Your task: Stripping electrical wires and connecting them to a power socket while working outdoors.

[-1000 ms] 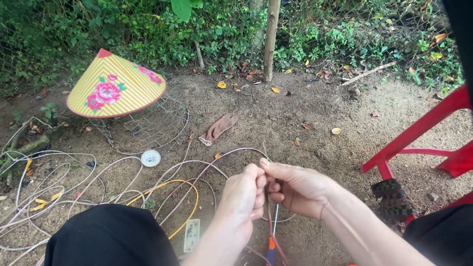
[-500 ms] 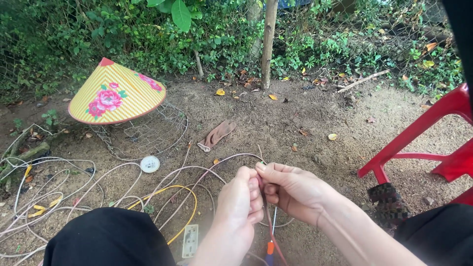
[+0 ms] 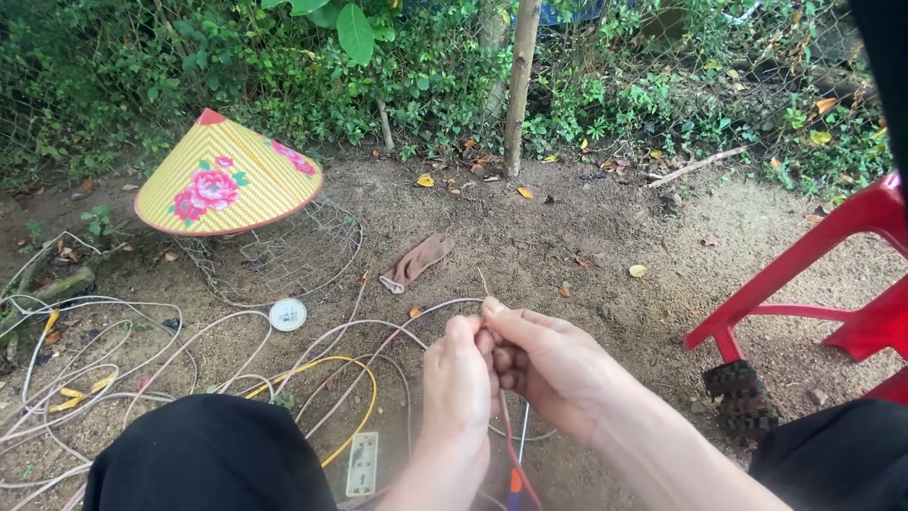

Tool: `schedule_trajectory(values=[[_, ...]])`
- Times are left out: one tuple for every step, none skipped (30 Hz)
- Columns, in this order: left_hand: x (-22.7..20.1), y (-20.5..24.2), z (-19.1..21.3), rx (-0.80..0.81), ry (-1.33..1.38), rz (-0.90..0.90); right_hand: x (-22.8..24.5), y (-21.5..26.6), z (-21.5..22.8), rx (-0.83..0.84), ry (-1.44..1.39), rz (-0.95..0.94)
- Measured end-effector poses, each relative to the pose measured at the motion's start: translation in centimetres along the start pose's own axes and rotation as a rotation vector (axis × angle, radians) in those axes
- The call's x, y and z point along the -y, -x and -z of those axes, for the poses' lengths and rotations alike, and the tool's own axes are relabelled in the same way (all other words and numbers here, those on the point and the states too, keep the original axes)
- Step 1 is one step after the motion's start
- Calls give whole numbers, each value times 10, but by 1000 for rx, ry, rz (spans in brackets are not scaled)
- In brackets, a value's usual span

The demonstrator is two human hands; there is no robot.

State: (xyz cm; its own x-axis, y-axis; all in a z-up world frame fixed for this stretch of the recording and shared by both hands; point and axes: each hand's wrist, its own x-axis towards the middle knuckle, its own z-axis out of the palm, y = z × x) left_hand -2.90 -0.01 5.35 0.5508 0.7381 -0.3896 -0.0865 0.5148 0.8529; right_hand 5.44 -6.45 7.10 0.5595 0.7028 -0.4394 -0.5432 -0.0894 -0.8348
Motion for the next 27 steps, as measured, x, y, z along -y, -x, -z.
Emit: schedule_trajectory(values=[[1,-1,1,0,0,0,-3,-2,3,1,0,0],[2,-2,3,13,14,14,-5,-5,6,4,-14,-7],[2,-3,4,25,30,28,-8,-6,8,9,-26,-16],[5,-4,6,23,32,27,-9,-6,9,11,-23,-16],[7,-6,9,-1,22,38,-10,-6,8,32,-24,-3],[9,-8,12,-25,11,49,-12,-5,8,53,-24,11],[6,-5,12,-29,15,45,-14,-5,4,59,-21,10],[3,-2,12,-59,56,73,-15,-5,0,12,48,51],[0,1,11,-87,97,101,-17,-5,-4,-37,115,95],[-4,4,10,-89,99,97,-17,-2,-9,-32,117,97],[-7,8,10,-87,113,91,-18,2,-14,-79,146,165],[-10,11,10,-86,128,85,-18,6,-18,-125,174,234],[-11,12,10,-91,129,83,-18,9,-20,-120,174,232],[-12,14,11,-71,162,75,-18,12,-23,-134,196,281],[-13,15,13,-53,199,65,-18,15,-26,-145,220,330],[-13,14,15,-59,202,61,-18,18,-30,-137,223,330],[-14,12,17,-27,234,39,-18,20,-34,-157,205,354],[-15,11,19,5,266,17,-17,22,-39,-176,186,377],[-18,13,19,3,267,14,-17,23,-41,-172,187,379],[-21,15,19,-3,268,-19,-16,24,-42,-166,181,373],[-24,16,19,-7,267,-51,-16,25,-44,-163,172,368],[-25,18,16,-6,267,-54,-16,25,-44,-162,171,370],[-25,21,14,-28,300,-55,-16,27,-43,-158,159,363],[-26,23,11,-50,334,-56,-16,28,-42,-154,148,355],[-28,29,9,-45,333,-57,-17,30,-41,-156,146,359],[-30,34,7,-72,288,-45,-18,32,-40,-155,133,353],[-32,40,4,-99,245,-32,-18,34,-39,-155,122,347]])
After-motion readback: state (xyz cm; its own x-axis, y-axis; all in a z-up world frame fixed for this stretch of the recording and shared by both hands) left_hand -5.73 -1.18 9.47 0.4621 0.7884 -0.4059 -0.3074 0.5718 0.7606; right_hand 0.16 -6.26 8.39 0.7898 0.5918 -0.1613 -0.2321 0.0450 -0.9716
